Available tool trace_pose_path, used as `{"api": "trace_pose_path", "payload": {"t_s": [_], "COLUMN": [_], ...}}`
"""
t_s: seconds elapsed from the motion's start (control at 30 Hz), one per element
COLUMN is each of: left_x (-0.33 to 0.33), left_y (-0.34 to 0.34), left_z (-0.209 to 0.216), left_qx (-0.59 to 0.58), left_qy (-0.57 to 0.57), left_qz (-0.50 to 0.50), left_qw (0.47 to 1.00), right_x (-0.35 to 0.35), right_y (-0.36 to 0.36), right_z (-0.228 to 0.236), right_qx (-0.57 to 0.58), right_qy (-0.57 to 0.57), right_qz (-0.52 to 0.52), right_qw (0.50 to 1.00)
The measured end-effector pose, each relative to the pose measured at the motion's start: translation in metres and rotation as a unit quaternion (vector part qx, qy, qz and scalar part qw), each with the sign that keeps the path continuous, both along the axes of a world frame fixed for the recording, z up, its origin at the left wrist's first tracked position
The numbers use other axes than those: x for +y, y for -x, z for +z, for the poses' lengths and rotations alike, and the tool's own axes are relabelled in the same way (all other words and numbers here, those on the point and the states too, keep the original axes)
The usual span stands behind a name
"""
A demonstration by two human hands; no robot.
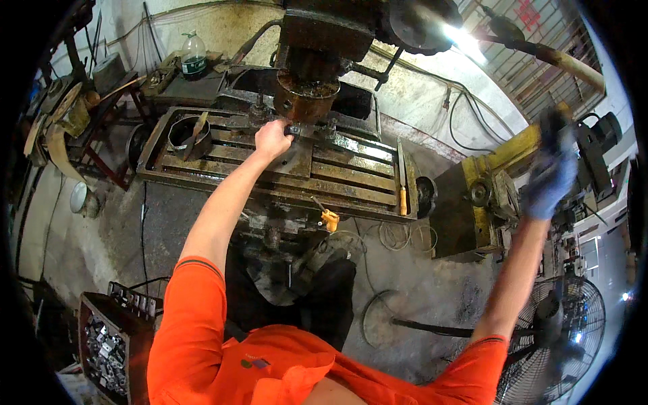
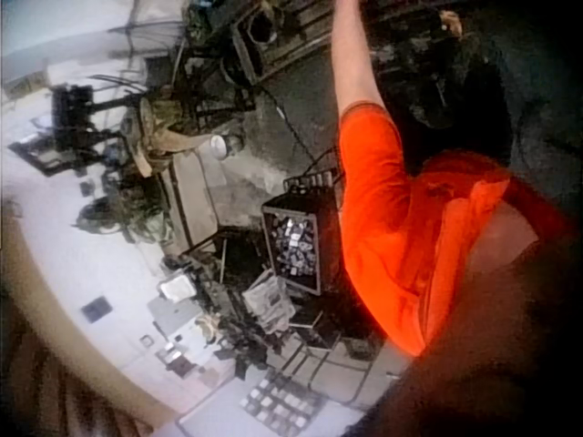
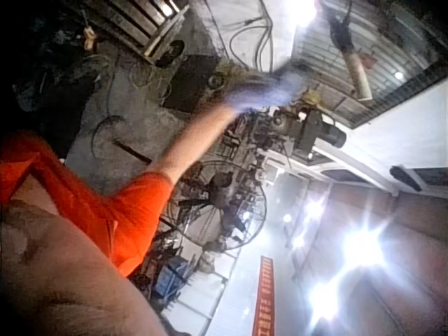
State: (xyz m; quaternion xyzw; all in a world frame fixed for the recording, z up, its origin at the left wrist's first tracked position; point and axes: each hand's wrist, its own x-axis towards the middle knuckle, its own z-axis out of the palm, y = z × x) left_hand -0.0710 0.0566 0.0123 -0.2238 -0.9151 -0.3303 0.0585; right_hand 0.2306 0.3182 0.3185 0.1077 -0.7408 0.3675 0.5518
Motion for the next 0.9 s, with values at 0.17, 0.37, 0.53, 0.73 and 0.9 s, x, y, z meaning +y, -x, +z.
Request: {"api": "trace_pose_path", "payload": {"t_s": [0.17, 0.37, 0.53, 0.73, 0.9], "left_x": [0.013, 0.004, 0.003, 0.007, 0.005], "left_y": [0.006, 0.002, 0.004, -0.006, 0.000], "left_z": [0.000, 0.005, -0.001, 0.010, 0.002], "left_qx": [-0.050, -0.055, -0.049, -0.054, -0.010], "left_qy": [-0.034, -0.031, -0.047, -0.029, -0.069], "left_qz": [-0.002, 0.023, 0.020, 0.034, 0.028], "left_qw": [0.998, 0.998, 0.997, 0.998, 0.997], "right_x": [-0.007, -0.054, -0.044, -0.047, -0.066], "right_y": [0.002, -0.015, -0.030, -0.026, -0.020], "right_z": [0.135, 0.041, -0.032, -0.043, -0.046], "right_qx": [0.048, 0.116, 0.057, 0.086, 0.100], "right_qy": [-0.311, -0.438, -0.173, -0.116, -0.273], "right_qz": [-0.289, -0.423, -0.311, -0.197, -0.392], "right_qw": [0.904, 0.784, 0.933, 0.970, 0.873]}}
